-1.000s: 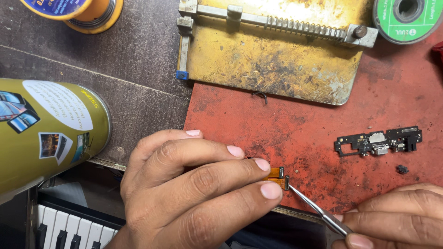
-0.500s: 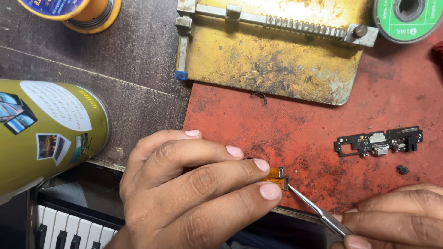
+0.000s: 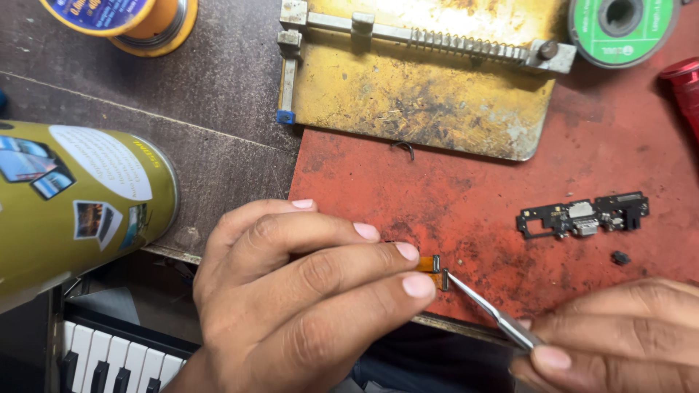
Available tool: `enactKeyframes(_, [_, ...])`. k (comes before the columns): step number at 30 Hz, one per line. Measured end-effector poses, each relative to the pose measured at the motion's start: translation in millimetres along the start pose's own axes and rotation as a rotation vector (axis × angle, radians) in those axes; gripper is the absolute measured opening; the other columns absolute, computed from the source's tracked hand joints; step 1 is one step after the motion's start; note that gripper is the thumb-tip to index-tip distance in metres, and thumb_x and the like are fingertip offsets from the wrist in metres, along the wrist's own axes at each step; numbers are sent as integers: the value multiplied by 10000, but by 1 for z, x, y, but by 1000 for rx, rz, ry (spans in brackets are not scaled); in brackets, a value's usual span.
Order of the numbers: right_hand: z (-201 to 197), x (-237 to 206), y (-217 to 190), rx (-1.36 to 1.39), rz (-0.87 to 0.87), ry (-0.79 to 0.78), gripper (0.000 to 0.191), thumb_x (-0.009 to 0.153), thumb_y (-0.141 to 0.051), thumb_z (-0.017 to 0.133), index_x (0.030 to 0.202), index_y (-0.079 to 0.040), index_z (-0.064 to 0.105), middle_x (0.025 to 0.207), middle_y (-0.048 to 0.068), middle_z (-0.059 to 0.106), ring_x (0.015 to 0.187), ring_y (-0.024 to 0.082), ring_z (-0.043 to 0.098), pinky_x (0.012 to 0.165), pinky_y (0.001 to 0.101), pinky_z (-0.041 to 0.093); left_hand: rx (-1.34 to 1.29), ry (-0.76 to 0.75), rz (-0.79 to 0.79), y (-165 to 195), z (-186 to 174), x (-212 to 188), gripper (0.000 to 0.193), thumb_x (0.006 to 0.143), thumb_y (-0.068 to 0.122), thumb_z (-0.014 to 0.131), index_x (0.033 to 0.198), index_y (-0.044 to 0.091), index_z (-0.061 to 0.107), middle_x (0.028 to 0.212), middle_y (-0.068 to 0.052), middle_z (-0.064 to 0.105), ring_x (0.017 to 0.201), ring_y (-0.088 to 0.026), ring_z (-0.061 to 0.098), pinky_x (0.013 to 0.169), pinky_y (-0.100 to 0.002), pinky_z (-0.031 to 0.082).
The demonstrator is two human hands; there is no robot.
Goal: The person works at a cluttered electronics repair bench, using tweezers to position and manipulate a small phone flex cable and a disassembled phone motherboard on a red mat. They hold the flex cable in place, probe and adjust components on the board with tweezers, and later use a blue-handled tool on the board while steadying it with the other hand.
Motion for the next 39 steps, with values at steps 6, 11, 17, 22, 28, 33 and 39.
enactKeyframes(6, [1,22,-7,-7,321,248,386,715,-136,900,1012,-124,654,869,18,735,823,152,714,747,299,579,38,56,68,-11,5,5,282,853,112,844,1065,169,666,948,35,750,907,-179,706,902,-399,511])
enactKeyframes(11, [-2,51,2,3,360,387,266,762,16,834,960,-11,659,856,93,713,796,168,728,709,280,575,41,106,99,-33,15,8,247,896,122,828,1083,162,672,981,26,746,963,-197,717,977,-449,531])
enactKeyframes(17, [4,76,31,70,338,470,176,899,19,795,1043,19,694,953,93,738,823,112,709,715,224,538,10,182,126,-73,28,18,204,946,103,801,1114,150,694,1092,19,755,1044,-208,711,1033,-437,539])
enactKeyframes(22, [10,95,73,77,342,501,168,900,-70,808,1018,6,716,877,68,748,766,83,688,668,223,525,31,261,143,-107,35,34,130,942,54,755,1045,123,716,990,-16,741,992,-244,697,904,-402,535])
enactKeyframes(28, [15,125,108,119,295,487,160,903,-123,788,987,-6,720,837,59,755,734,79,689,655,233,522,33,330,135,-141,38,54,75,959,58,715,1023,97,718,965,-49,737,970,-266,684,864,-385,540])
enactKeyframes(33, [15,145,125,155,229,502,153,922,-122,766,1005,-7,709,853,50,760,764,70,690,675,235,526,-108,283,-26,-163,34,71,100,970,66,669,1052,98,717,986,-85,665,930,-250,702,793,-349,570])
enactKeyframes(39, [8,161,140,140,253,564,170,936,-143,760,1012,-4,697,825,44,723,730,70,637,643,245,498,-49,305,-25,-156,19,93,144,902,72,722,1046,82,712,1014,-114,675,1003,-312,635,855,-376,534])
Point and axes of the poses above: each hand's wrist, its own x-axis towards the middle knuckle, its own z-axis out of the palm, y = z × x, the point moved 5 cm from there along x, towards the middle knuckle
